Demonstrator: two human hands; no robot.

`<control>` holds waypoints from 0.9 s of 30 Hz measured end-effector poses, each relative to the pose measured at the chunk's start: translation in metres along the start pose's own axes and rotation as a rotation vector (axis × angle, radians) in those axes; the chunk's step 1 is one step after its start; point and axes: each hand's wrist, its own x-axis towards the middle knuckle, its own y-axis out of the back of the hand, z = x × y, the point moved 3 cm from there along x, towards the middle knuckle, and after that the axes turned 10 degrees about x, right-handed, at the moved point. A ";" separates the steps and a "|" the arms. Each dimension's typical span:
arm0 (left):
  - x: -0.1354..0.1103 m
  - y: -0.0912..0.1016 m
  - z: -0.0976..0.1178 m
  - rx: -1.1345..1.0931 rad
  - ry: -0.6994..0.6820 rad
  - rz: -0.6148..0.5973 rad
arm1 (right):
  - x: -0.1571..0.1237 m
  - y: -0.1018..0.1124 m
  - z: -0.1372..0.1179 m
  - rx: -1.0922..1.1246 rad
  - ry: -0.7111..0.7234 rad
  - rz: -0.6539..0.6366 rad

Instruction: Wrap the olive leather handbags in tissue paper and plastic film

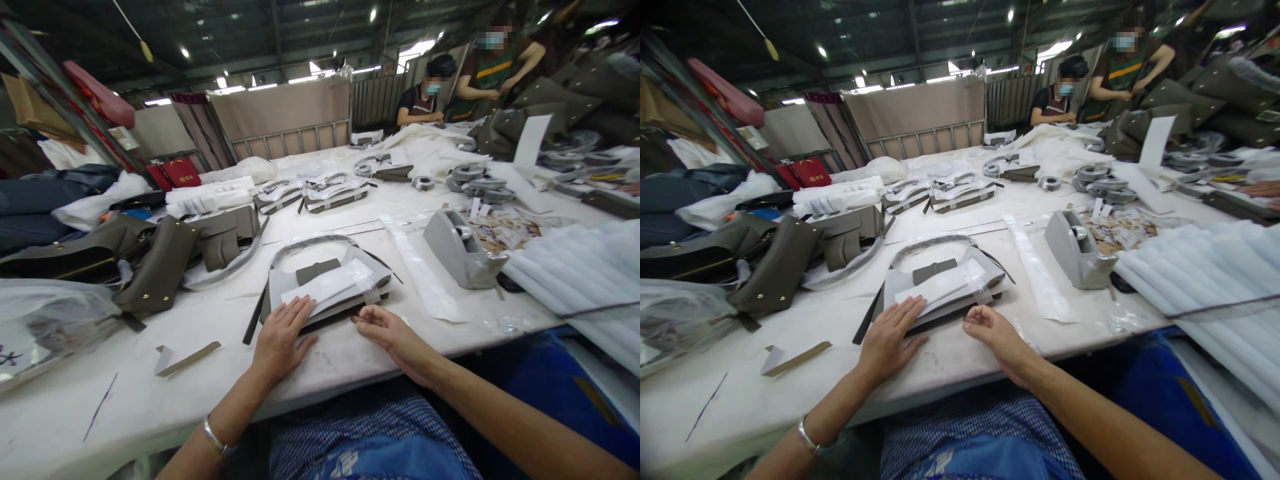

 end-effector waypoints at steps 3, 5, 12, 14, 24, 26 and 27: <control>-0.002 0.000 0.000 0.030 0.035 0.069 | 0.004 -0.014 0.004 0.251 0.044 0.110; -0.005 -0.002 -0.003 0.064 0.095 0.139 | 0.007 -0.025 0.002 0.307 0.125 0.130; -0.009 -0.009 -0.015 0.092 0.235 0.251 | 0.014 0.028 -0.043 -0.671 0.545 -0.006; -0.007 -0.010 -0.013 0.085 0.241 0.268 | 0.016 0.075 -0.048 -1.047 0.622 0.093; -0.007 -0.015 -0.014 0.094 0.324 0.315 | 0.029 0.186 -0.045 -1.480 0.283 0.332; -0.007 -0.016 -0.014 0.098 0.311 0.320 | 0.030 0.185 -0.051 -1.493 0.256 0.349; -0.007 -0.016 -0.014 0.102 0.307 0.321 | 0.031 0.184 -0.054 -1.500 0.247 0.356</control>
